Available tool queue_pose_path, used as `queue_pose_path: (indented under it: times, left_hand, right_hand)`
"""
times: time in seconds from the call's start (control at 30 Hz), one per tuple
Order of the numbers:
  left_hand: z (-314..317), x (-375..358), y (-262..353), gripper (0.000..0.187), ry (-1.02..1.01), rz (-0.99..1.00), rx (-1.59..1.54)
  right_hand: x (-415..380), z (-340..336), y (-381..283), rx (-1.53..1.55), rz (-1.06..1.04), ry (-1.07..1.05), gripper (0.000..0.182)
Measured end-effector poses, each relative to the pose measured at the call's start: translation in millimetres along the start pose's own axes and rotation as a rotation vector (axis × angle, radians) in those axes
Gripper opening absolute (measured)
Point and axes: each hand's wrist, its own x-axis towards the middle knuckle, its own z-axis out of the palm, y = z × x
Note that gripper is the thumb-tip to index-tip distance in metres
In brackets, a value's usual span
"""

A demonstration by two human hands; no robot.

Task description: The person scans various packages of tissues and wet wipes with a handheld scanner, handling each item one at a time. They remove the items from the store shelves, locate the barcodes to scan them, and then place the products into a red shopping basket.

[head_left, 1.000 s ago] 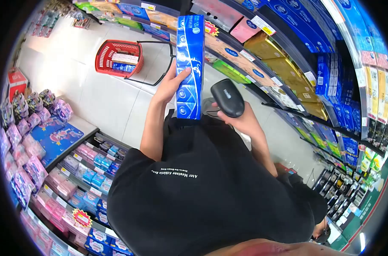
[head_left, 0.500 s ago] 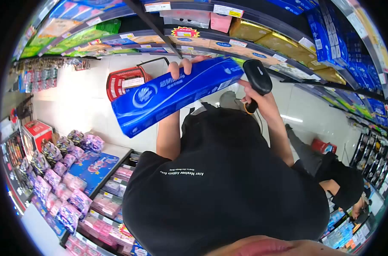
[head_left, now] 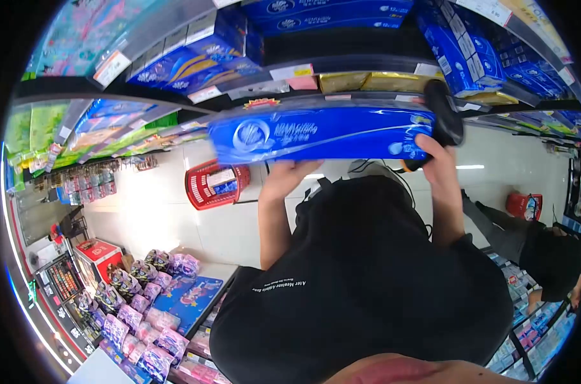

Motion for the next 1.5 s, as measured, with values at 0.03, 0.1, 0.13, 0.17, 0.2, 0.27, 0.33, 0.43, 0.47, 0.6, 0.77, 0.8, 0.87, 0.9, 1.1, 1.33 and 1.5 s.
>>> queue_pose_path:
  times: [0.03, 0.1, 0.13, 0.17, 0.2, 0.27, 0.33, 0.43, 0.47, 0.6, 0.77, 0.8, 0.87, 0.9, 1.1, 1.33, 1.5]
  left_hand:
    - [4, 10, 1, 0.042, -0.092, 0.075, -0.112]
    - [12, 22, 8, 0.047, -0.179, 0.135, -0.218]
    - [16, 28, 11, 0.047, -0.184, 0.139, -0.206]
    - [21, 34, 12, 0.047, -0.176, 0.173, -0.193]
    - [25, 41, 14, 0.046, -0.168, 0.208, -0.182]
    - [37, 56, 34, 0.046, -0.179, 0.231, -0.145]
    - [53, 75, 49, 0.048, -0.144, 0.337, -0.135]
    - [64, 100, 58, 0.048, -0.104, 0.376, -0.107]
    - [66, 105, 62, 0.047, -0.084, 0.409, -0.152]
    - [70, 138, 70, 0.052, 0.072, 0.435, -0.079]
    - [69, 182, 56, 0.055, 0.38, 0.473, 0.098]
    - [67, 186, 56, 0.055, 0.369, 0.468, 0.101]
    - [64, 192, 56, 0.052, 0.395, 0.435, 0.019]
    - [65, 194, 58, 0.046, 0.429, 0.406, -0.01]
    - [82, 192, 67, 0.046, 0.463, 0.322, -0.07]
    - [154, 184, 85, 0.046, 0.042, 0.555, 0.444]
    - [229, 205, 115, 0.059, -0.172, 0.728, 0.492]
  right_hand:
    - [1, -6, -11, -0.079, -0.063, 0.03, 0.071]
    - [9, -23, -23, -0.357, -0.314, 0.015, 0.077]
    - [14, -25, -25, -0.422, -0.418, 0.031, 0.076]
    - [21, -27, -25, -0.483, -0.449, 0.05, 0.075]
    - [30, -31, -24, -0.545, -0.479, 0.069, 0.074]
    - [57, -47, -12, -0.549, -0.479, 0.032, 0.071]
    - [74, -45, -2, -0.62, -0.551, -0.004, 0.071]
    - [93, -41, -1, -0.536, -0.571, -0.036, 0.068]
    - [99, -41, -4, -0.648, -0.606, -0.024, 0.062]
    - [123, -50, 4, -0.899, -0.396, 0.08, 0.041]
    - [144, -43, 21, -0.833, -0.271, 0.004, 0.043]
    - [142, -32, 16, -0.774, -0.359, 0.022, 0.046]
    - [132, -29, 3, -0.733, -0.43, 0.07, 0.049]
    - [127, -34, -4, -0.701, -0.334, -0.05, 0.049]
    - [74, -78, -66, -0.373, -0.429, 0.014, 0.038]
    - [93, -131, -112, -0.743, -0.549, 0.661, 0.018]
    - [88, -155, -86, -0.736, -0.099, 0.485, 0.019]
